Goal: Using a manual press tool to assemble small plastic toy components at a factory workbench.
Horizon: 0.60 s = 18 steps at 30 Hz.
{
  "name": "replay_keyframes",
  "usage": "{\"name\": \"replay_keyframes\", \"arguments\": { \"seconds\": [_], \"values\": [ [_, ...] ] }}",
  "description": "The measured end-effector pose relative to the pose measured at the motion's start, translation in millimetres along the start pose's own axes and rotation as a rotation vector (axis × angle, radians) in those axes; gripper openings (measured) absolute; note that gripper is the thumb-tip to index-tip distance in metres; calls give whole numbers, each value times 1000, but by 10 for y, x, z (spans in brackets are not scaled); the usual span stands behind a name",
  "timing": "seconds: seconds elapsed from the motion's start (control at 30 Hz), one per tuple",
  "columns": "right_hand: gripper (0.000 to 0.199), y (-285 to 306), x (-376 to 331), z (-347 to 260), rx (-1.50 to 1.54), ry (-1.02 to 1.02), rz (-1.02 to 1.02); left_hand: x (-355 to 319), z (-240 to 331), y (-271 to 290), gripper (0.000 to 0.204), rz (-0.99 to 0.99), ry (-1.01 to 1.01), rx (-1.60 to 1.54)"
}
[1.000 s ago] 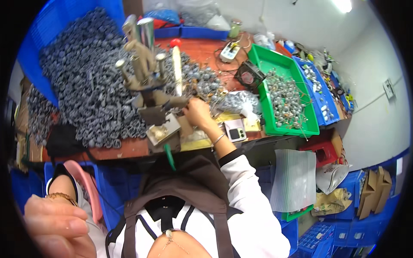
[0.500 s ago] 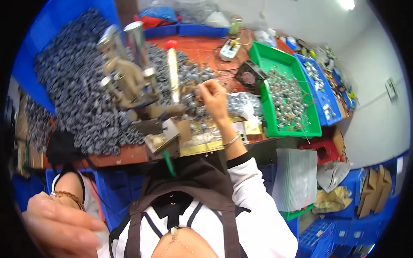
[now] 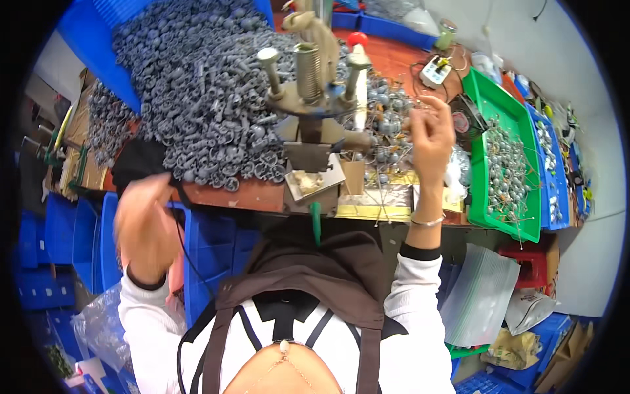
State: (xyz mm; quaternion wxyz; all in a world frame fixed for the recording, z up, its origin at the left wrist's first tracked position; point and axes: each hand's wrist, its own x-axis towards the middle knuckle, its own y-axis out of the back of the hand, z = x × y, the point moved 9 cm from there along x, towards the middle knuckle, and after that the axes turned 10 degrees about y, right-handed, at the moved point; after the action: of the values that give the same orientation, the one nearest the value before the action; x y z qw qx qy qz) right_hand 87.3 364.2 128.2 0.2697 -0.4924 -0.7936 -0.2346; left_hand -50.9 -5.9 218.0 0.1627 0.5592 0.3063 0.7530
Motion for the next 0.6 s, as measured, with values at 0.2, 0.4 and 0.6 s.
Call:
{"name": "replay_keyframes", "arguments": {
  "seconds": [0.2,0.4,0.6],
  "values": [
    [24,-155,-414,-186,932,-207,-186,-217,-988,-1578,21,-186,79,-56],
    [16,-148,-814,-212,660,-210,-212,-106,-759,-2338,2,-254,-148,373],
    [10,-123,-999,-153,561,-278,-182,-105,-728,-2492,5,-367,-265,469]
  ]
}}
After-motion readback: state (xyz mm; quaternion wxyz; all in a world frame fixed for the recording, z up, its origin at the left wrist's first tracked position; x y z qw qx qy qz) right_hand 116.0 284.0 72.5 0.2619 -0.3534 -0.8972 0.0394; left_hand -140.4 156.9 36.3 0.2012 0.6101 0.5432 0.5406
